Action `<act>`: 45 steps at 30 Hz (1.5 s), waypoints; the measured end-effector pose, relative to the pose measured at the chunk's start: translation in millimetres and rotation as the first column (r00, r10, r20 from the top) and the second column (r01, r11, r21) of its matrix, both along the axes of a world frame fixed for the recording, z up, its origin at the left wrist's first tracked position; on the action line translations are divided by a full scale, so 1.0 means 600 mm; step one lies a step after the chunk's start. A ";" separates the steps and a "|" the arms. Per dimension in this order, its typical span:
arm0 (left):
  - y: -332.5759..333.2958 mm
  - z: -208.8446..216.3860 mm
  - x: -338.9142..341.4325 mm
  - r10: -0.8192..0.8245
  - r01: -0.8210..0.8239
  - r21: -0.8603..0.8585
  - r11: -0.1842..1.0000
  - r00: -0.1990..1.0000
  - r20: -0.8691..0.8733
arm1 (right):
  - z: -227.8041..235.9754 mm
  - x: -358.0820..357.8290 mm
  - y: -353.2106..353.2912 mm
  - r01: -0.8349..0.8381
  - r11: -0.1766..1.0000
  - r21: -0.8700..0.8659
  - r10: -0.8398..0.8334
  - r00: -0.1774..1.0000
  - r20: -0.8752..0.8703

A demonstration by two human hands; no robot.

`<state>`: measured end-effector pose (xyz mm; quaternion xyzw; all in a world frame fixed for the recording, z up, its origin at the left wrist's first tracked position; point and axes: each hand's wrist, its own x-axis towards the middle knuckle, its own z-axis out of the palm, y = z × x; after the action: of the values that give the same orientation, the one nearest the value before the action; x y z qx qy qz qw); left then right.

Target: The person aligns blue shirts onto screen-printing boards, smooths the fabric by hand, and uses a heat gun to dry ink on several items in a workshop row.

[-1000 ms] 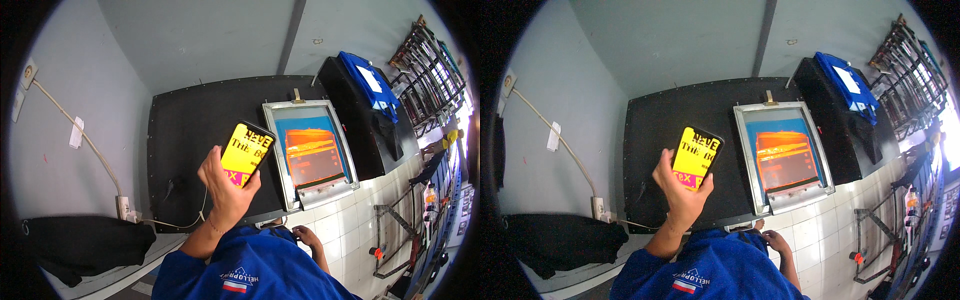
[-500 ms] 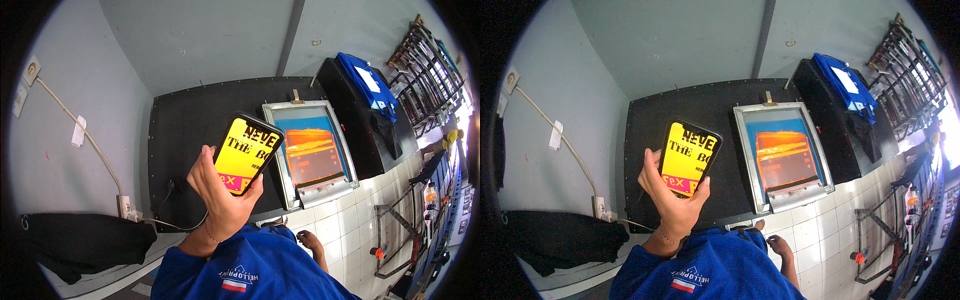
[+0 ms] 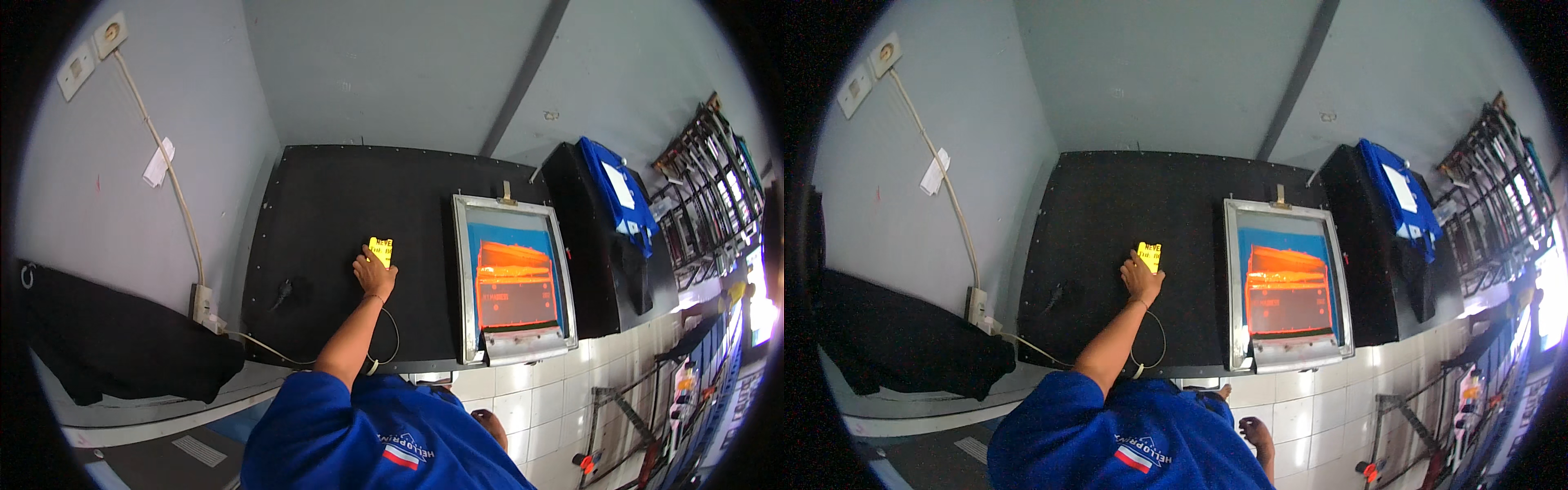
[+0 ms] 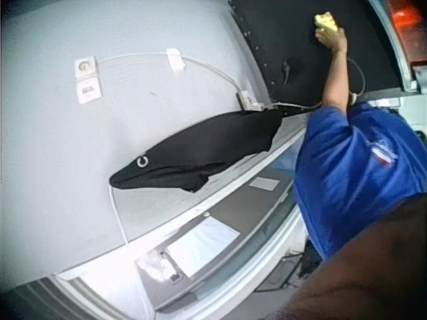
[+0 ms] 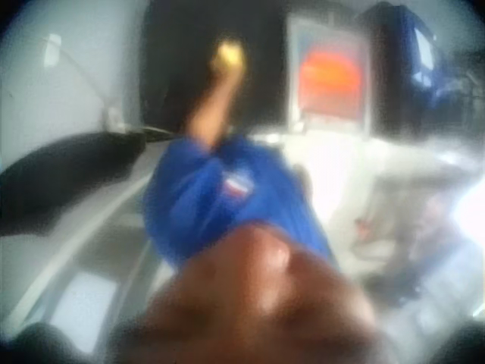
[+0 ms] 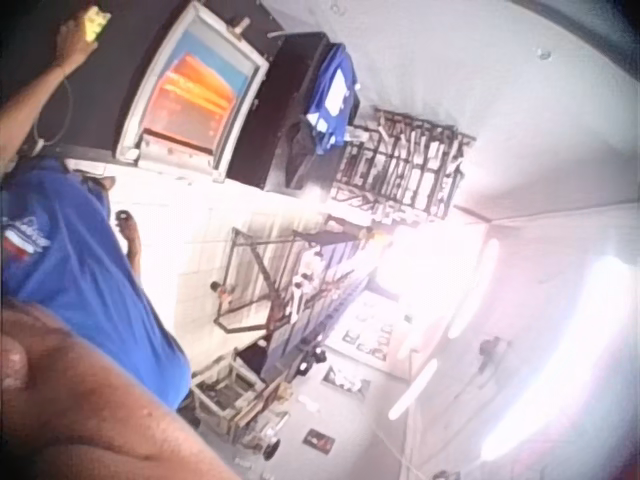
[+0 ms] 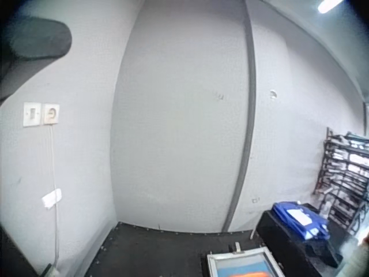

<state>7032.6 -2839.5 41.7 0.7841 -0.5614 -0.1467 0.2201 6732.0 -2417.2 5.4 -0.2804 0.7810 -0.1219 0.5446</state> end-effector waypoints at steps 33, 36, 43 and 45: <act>0.080 -0.108 0.011 0.036 -0.036 -0.195 0.980 0.999 -0.006 | -0.036 -0.086 -0.018 0.042 0.998 0.043 -0.046 0.995 0.092; 0.078 -0.119 0.017 0.045 -0.044 -0.206 0.978 0.999 0.002 | -0.047 -0.101 -0.045 -0.003 0.999 0.052 -0.003 0.994 0.108; 0.129 -0.007 0.106 0.198 -0.322 -0.203 0.925 0.862 -0.466 | -0.105 -0.117 -0.148 -0.064 0.990 0.122 0.044 0.986 0.163; 0.168 0.048 0.208 0.270 -0.441 -0.522 0.730 0.888 -0.372 | -0.114 -0.117 -0.180 -0.082 0.987 0.138 0.057 0.983 0.176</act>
<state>7157.3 -2738.6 70.4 0.7411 -0.3806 -0.0242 0.5526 6661.7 -2525.3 -62.9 -0.2559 0.7277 -0.0697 0.6325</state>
